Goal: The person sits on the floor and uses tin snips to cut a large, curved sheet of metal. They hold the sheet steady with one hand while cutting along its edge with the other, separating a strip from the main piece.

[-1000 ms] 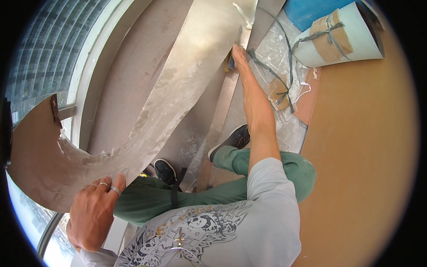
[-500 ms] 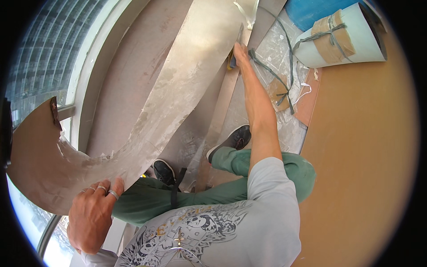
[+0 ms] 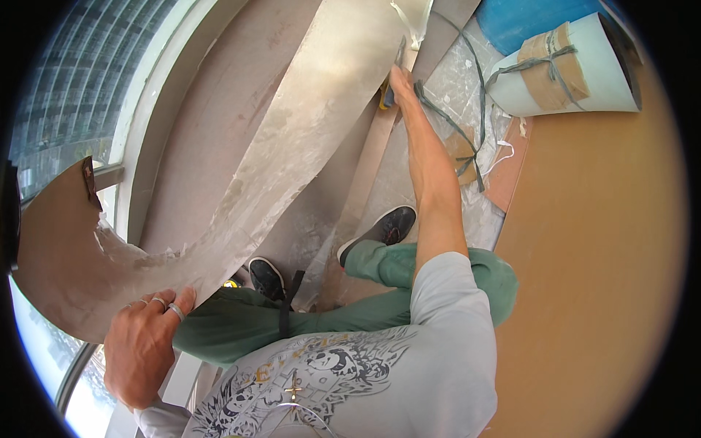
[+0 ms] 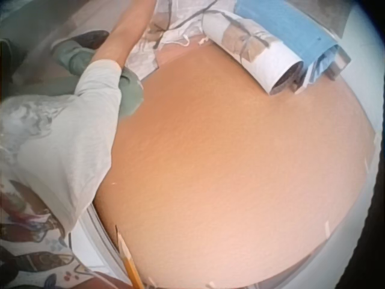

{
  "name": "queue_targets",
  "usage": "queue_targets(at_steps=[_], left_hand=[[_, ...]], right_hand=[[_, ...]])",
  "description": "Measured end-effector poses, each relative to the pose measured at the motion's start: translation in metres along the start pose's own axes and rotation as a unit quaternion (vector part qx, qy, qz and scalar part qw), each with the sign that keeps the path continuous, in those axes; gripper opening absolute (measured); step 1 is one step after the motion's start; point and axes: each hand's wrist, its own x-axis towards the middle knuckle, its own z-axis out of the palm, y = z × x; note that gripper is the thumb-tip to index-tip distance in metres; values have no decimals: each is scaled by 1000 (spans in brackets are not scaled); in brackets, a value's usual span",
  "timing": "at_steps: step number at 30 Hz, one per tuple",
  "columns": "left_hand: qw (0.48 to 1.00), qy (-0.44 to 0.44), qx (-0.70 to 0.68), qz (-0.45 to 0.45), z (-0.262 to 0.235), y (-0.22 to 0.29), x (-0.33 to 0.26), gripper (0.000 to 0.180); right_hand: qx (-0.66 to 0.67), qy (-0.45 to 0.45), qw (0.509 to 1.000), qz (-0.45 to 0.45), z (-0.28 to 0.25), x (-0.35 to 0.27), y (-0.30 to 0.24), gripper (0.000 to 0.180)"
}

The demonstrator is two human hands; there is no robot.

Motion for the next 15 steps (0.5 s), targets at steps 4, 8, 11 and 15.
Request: queue_targets(at_steps=[4,8,11,15], left_hand=[[998,-30,49,1,-5,2,1,39],[997,-35,65,33,2,-4,18,32],[995,-95,38,-2,-10,-4,30,28],[997,-64,41,-9,-7,-14,39,31]], right_hand=[[-38,17,999,-4,6,4,0,72],[-32,-100,993,56,-15,-4,-16,72],[-80,-136,984,77,-13,-18,-29,65],[-81,-182,977,76,8,-30,-25,65]])
